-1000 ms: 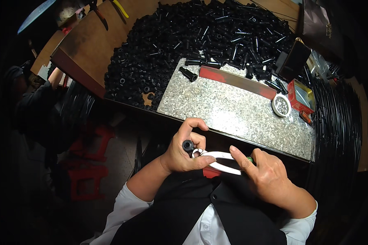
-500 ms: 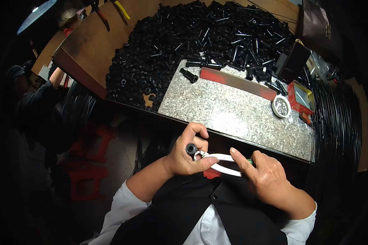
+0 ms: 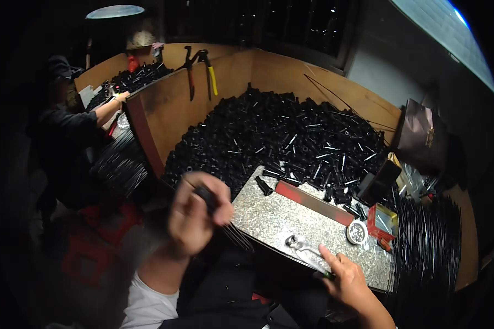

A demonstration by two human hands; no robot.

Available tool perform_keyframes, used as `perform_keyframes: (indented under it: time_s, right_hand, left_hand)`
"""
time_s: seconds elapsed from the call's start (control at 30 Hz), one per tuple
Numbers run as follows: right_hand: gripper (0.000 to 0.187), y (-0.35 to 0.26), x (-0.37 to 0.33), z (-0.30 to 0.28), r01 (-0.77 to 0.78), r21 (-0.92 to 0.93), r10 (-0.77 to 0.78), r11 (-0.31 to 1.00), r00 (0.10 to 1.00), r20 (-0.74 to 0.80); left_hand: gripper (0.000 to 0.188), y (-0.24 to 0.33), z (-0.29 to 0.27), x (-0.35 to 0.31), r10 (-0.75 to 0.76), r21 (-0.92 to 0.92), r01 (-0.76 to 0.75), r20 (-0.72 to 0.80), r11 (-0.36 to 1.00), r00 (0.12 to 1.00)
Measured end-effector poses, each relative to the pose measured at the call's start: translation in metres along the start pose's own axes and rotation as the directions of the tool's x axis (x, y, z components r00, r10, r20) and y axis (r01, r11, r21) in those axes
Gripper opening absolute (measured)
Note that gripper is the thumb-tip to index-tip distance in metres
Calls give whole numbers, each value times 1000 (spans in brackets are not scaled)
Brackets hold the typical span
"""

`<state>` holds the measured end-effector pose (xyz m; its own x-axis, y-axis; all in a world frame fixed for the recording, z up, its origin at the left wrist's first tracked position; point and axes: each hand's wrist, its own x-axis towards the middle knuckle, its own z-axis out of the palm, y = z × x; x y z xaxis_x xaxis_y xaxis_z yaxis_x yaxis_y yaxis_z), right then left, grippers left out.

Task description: Assembling electrical connectors by inserting wires into housings and using hand tools to secure components.

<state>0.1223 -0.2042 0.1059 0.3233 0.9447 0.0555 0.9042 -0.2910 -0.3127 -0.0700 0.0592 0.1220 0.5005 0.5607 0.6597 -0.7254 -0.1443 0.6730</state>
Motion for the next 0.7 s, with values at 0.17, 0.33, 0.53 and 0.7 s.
perform_keyframes:
  time_s: [0.17, 0.33, 0.53, 0.7]
  right_hand:
    - [69, 23, 16, 18, -80, -17, 78, 997, 994, -76]
    - [69, 34, 42, 41, -28, -191, 8, 981, 995, -102]
    - [62, 60, 53, 81, 7, -344, -83, 939, 975, -207]
    - [63, 34, 56, 69, 43, -385, -127, 922, 972, -196]
  left_hand:
    - [42, 97, -20, 62, 337, -75, -332, 65, 940, 939]
    - [46, 135, -32, 62, 243, 264, -254, 75, 930, 967]
    - [28, 57, -86, 8, -255, 380, 310, -187, 872, 949]
    - [27, -20, -170, -77, -580, 250, 737, -481, 628, 657]
